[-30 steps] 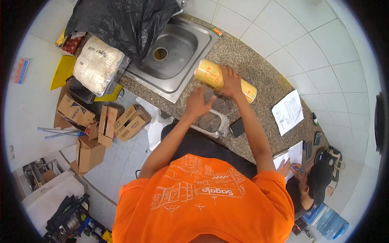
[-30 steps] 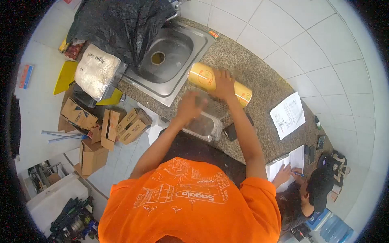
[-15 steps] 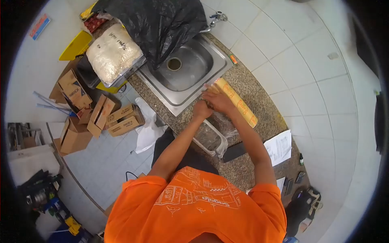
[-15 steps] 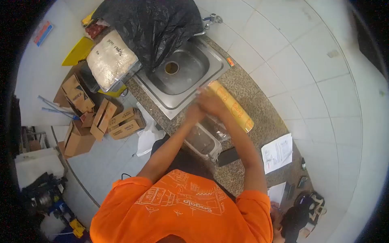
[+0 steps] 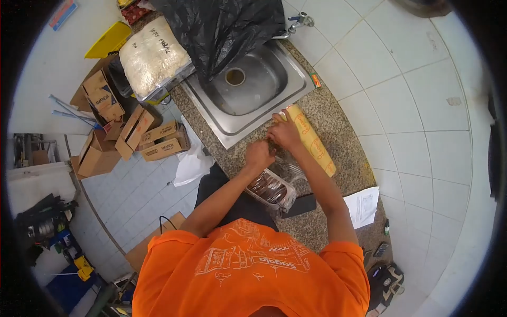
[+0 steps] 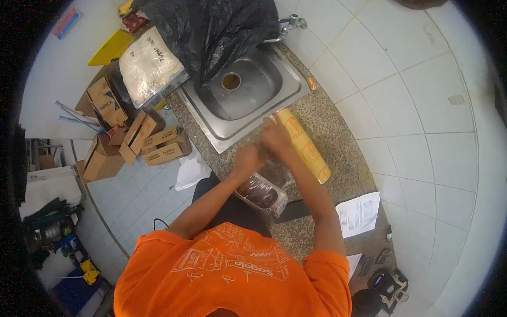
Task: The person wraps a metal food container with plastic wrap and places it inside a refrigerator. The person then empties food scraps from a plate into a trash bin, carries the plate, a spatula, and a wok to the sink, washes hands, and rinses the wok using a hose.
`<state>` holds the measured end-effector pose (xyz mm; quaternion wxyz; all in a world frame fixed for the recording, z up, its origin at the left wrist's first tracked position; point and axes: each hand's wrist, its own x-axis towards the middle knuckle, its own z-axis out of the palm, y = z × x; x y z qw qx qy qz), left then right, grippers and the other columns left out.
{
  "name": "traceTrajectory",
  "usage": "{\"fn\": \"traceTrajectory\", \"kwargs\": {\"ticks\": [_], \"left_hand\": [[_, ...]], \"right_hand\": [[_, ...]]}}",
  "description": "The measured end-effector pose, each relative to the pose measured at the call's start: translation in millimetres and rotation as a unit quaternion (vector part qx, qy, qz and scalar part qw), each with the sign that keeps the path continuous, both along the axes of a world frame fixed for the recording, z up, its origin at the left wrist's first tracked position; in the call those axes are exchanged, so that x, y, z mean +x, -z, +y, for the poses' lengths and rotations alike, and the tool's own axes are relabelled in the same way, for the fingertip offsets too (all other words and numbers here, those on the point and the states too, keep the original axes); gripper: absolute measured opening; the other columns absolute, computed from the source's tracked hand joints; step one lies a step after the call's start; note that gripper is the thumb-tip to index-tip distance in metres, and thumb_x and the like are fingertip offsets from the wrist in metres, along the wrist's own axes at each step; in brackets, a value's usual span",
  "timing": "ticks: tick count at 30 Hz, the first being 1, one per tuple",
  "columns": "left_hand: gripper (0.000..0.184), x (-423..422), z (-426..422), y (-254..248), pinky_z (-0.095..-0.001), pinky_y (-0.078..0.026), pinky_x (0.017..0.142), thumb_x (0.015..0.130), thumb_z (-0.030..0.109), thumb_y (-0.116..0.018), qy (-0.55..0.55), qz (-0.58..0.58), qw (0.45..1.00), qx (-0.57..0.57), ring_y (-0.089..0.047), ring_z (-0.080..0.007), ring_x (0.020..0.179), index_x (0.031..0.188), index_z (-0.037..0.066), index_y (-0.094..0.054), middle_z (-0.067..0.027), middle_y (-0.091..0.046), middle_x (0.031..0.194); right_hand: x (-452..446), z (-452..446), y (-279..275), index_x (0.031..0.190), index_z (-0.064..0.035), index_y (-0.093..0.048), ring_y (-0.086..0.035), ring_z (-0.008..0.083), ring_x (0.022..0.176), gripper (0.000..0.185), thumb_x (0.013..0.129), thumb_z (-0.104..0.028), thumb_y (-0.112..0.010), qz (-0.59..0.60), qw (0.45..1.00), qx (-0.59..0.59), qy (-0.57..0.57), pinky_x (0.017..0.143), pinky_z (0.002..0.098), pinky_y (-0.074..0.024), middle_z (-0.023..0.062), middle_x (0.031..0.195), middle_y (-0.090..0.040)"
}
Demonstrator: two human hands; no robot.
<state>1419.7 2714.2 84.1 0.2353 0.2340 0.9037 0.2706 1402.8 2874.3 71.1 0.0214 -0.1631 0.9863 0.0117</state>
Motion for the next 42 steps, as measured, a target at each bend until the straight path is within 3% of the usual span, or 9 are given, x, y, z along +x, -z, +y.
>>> {"fn": "traceTrajectory", "kwargs": {"ticks": [7, 9, 12, 15, 18, 20, 25, 35, 42], "left_hand": [[0.028, 4, -6, -7, -0.0487, -0.045, 0.089, 0.075, 0.026, -0.067, 0.007, 0.045, 0.999, -0.029, -0.065, -0.0358, 0.08, 0.082, -0.001, -0.067, -0.0208, -0.067, 0.083], [0.022, 4, -6, -5, -0.0501, -0.052, 0.07, 0.073, 0.023, -0.068, -0.005, 0.103, 0.994, -0.023, -0.066, -0.039, 0.073, 0.075, 0.001, -0.069, -0.0228, -0.067, 0.078], [0.021, 3, -7, -17, -0.0466, -0.049, 0.082, 0.076, 0.019, -0.065, -0.012, 0.033, 0.999, -0.038, -0.066, -0.0389, 0.075, 0.078, -0.001, -0.065, -0.0229, -0.066, 0.076], [0.02, 6, -9, -13, -0.0472, -0.05, 0.077, 0.077, 0.019, -0.064, -0.018, 0.087, 0.996, 0.008, -0.065, -0.0396, 0.072, 0.079, -0.001, -0.064, -0.024, -0.065, 0.074], [0.021, 13, -4, -24, -0.0484, -0.05, 0.073, 0.079, 0.02, -0.063, -0.032, 0.102, 0.994, 0.037, -0.065, -0.0394, 0.072, 0.079, -0.001, -0.063, -0.0239, -0.065, 0.073], [0.023, 12, -7, -27, -0.0483, -0.05, 0.07, 0.081, 0.021, -0.062, -0.03, 0.11, 0.993, 0.042, -0.064, -0.0398, 0.071, 0.079, -0.001, -0.063, -0.0235, -0.064, 0.072], [0.027, -1, -1, -6, -0.048, -0.049, 0.065, 0.083, 0.025, -0.061, -0.067, 0.095, 0.988, 0.099, -0.064, -0.0403, 0.068, 0.077, -0.001, -0.062, -0.022, -0.063, 0.068], [0.02, -10, 4, -2, -0.049, -0.05, 0.067, 0.08, 0.023, -0.061, -0.097, 0.094, 0.988, 0.068, -0.064, -0.038, 0.071, 0.076, 0.004, -0.065, -0.0184, -0.065, 0.07], [0.017, -13, 3, -15, -0.0486, -0.05, 0.066, 0.076, 0.023, -0.062, -0.122, 0.083, 0.988, 0.034, -0.065, -0.0368, 0.071, 0.076, 0.006, -0.066, -0.0166, -0.066, 0.072]], "right_hand": [[-9, -7, -1, 0.074, -0.0118, -0.073, -0.051, 0.0178, 0.112, 0.025, 0.076, -0.035, -0.065, 0.005, 0.995, 0.009, 0.103, 0.111, 0.0479, -0.0218, 0.0023, 0.079, -0.069], [-10, -8, 0, 0.074, -0.0125, -0.074, -0.052, 0.0181, 0.109, 0.025, 0.074, -0.036, -0.065, 0.023, 0.995, 0.022, 0.098, 0.111, 0.0484, -0.0234, 0.0026, 0.08, -0.069], [-11, -4, 14, 0.076, -0.0113, -0.073, -0.053, 0.0189, 0.109, 0.024, 0.077, -0.032, -0.063, 0.083, 0.991, 0.002, 0.109, 0.11, 0.049, -0.0251, 0.0036, 0.081, -0.07], [-24, 10, 38, 0.077, -0.0108, -0.072, -0.053, 0.0181, 0.108, 0.02, 0.079, -0.026, -0.06, 0.141, 0.97, -0.003, 0.197, 0.11, 0.0499, -0.0258, 0.0038, 0.08, -0.07], [-29, 23, 10, 0.081, -0.0111, -0.071, -0.054, 0.0192, 0.108, 0.016, 0.078, -0.021, -0.059, 0.105, 0.972, 0.023, 0.21, 0.109, 0.0503, -0.0257, 0.003, 0.078, -0.069], [-24, 37, 5, 0.077, -0.0161, -0.071, -0.048, 0.0228, 0.118, 0.016, 0.08, -0.028, -0.06, 0.075, 0.979, 0.002, 0.189, 0.108, 0.0526, -0.0237, 0.0026, 0.082, -0.068], [-8, 67, -38, 0.068, -0.019, -0.066, -0.05, 0.0232, 0.101, 0.023, 0.07, -0.042, -0.07, 0.022, 0.981, -0.191, 0.028, 0.101, 0.0484, -0.028, -0.0017, 0.074, -0.064], [-10, 58, -19, 0.07, -0.018, -0.069, -0.046, 0.0218, 0.106, 0.033, 0.078, -0.05, -0.064, 0.039, 0.991, -0.128, 0.005, 0.103, 0.0455, -0.0244, -0.0058, 0.082, -0.063], [-9, 71, -11, 0.079, -0.0203, -0.072, -0.046, 0.019, 0.109, 0.028, 0.08, -0.046, -0.061, 0.075, 0.995, -0.042, 0.042, 0.103, 0.0513, -0.0243, -0.0073, 0.089, -0.065]]}}
